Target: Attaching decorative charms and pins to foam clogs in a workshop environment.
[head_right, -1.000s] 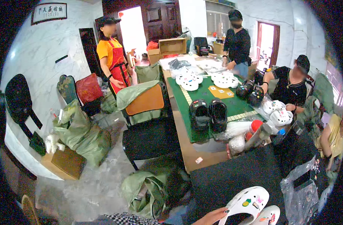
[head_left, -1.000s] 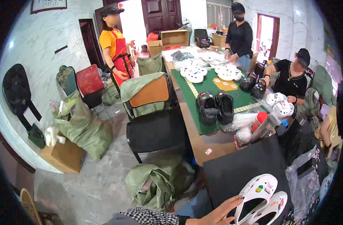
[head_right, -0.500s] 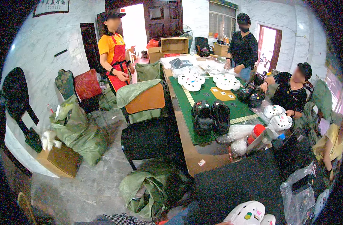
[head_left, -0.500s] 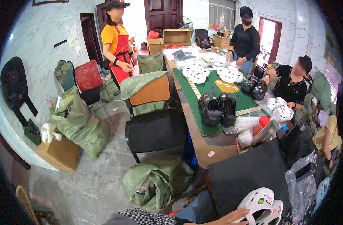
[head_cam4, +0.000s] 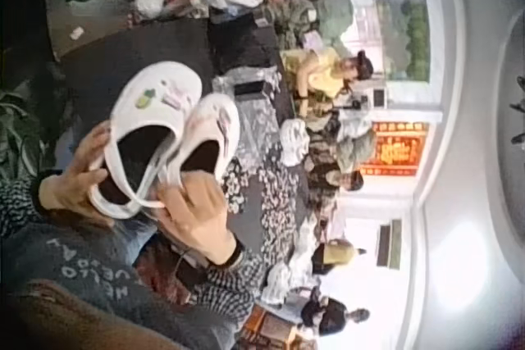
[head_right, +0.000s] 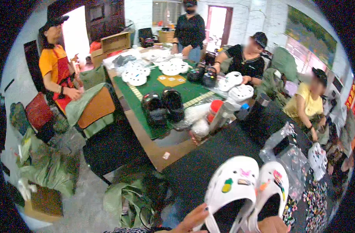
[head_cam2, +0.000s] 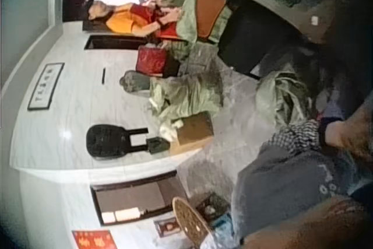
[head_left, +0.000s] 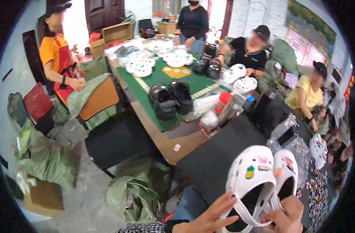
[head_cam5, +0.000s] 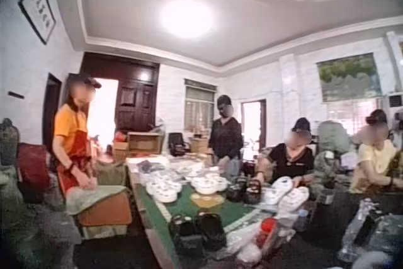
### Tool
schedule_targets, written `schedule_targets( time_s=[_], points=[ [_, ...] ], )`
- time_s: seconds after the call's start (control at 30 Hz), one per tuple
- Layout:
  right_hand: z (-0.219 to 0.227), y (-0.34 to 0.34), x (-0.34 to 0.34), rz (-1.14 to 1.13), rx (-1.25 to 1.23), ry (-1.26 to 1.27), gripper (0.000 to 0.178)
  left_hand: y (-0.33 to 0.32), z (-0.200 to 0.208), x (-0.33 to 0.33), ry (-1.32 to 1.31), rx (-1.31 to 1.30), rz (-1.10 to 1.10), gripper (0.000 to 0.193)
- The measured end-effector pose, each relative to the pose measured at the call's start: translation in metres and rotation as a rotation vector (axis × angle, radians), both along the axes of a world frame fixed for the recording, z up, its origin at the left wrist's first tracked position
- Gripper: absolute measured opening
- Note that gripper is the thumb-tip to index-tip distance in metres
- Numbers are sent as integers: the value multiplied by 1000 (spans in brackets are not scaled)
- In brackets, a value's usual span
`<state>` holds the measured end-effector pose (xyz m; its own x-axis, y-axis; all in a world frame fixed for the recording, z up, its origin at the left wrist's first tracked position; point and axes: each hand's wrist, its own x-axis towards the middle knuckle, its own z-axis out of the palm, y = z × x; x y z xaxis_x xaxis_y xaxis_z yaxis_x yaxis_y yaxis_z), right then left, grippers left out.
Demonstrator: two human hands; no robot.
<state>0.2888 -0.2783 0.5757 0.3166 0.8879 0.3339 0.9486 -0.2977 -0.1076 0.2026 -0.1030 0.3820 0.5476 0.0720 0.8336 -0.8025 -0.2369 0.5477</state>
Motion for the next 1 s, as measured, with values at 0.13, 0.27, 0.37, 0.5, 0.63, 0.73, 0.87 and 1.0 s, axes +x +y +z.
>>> schedule_targets(
  time_s=[0.13,0.27,0.37,0.5,0.63,0.73,0.87,1.0],
  points=[
    [0,21,25,81,-21,-176,28,11,-1,4,39,-26,14,94],
    [10,40,43,180,-106,-278,25,19,-5,21,3,15,135,94],
    [9,58,60,387,-112,-424,20,27,-15,34,103,22,241,114],
    [-14,79,73,506,-43,-624,14,28,-29,34,389,462,509,129],
    [-45,93,76,410,73,-563,16,39,-39,27,345,160,489,135],
    [-67,94,74,317,183,-450,16,43,-43,26,236,78,469,135],
    [-78,78,77,219,181,-370,17,42,-45,26,288,28,406,138],
    [-85,56,77,133,170,-324,20,28,-49,26,477,-211,214,138]
  ],
)
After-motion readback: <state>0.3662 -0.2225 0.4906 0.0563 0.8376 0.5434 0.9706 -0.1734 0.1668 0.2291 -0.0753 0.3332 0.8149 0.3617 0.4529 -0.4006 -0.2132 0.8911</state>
